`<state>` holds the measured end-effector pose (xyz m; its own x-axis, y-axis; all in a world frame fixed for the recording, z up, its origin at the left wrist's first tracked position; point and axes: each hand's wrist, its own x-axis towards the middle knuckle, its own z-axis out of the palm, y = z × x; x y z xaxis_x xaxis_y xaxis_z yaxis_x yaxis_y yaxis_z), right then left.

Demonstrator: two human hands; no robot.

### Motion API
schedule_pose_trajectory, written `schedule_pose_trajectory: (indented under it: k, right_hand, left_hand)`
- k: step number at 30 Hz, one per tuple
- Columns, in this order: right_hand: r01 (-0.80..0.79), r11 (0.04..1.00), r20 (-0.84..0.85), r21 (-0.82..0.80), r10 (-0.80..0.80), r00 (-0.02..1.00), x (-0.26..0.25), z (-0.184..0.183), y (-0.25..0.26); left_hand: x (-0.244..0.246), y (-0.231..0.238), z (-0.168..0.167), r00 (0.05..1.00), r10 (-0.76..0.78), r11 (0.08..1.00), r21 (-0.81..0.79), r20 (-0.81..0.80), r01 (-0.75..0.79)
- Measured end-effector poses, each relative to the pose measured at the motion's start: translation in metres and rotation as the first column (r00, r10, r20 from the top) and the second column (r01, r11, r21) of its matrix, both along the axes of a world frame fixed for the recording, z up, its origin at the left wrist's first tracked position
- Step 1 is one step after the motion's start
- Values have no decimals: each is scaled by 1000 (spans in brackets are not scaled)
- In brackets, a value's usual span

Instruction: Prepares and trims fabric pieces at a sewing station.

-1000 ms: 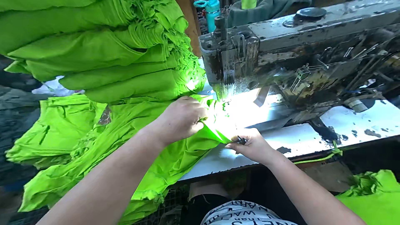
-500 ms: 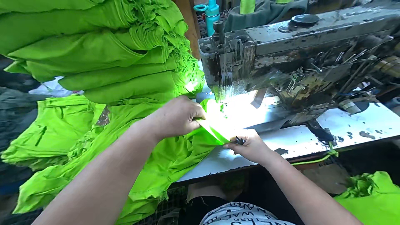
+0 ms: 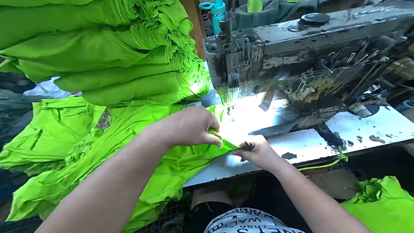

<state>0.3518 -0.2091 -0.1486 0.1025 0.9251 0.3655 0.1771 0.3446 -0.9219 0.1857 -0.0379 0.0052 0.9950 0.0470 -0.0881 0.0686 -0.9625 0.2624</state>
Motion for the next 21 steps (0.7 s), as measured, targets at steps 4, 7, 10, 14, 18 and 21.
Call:
schedule_pose_trajectory:
  k: [4,7,10,14,18,21]
  right_hand:
    - [-3,1000,-54,-27,2,999,-1,2,-2]
    - [2,999,-70,-39,-4,998,-1,4,-2]
    - [25,998,-69,-52,-28,997,-2,5,-3]
    - [49,998,-78,-31,-51,996,-3,4,0]
    - [77,996,-37,54,-75,996,-4,-3,2]
    - [157,976,96,151,-172,980,-12,-12,-7]
  left_hand:
    - [3,0,-4,999,-44,994,106,23,41]
    - [7,-2,-4,999,-45,988,149,21,42]
    - [8,-4,-7,994,-85,976,207,71,68]
    - [8,-23,-11,985,-69,968,249,159,28]
    - [8,-71,-31,980,97,950,277,176,-144]
    - [3,-89,-77,942,138,869,419,306,-263]
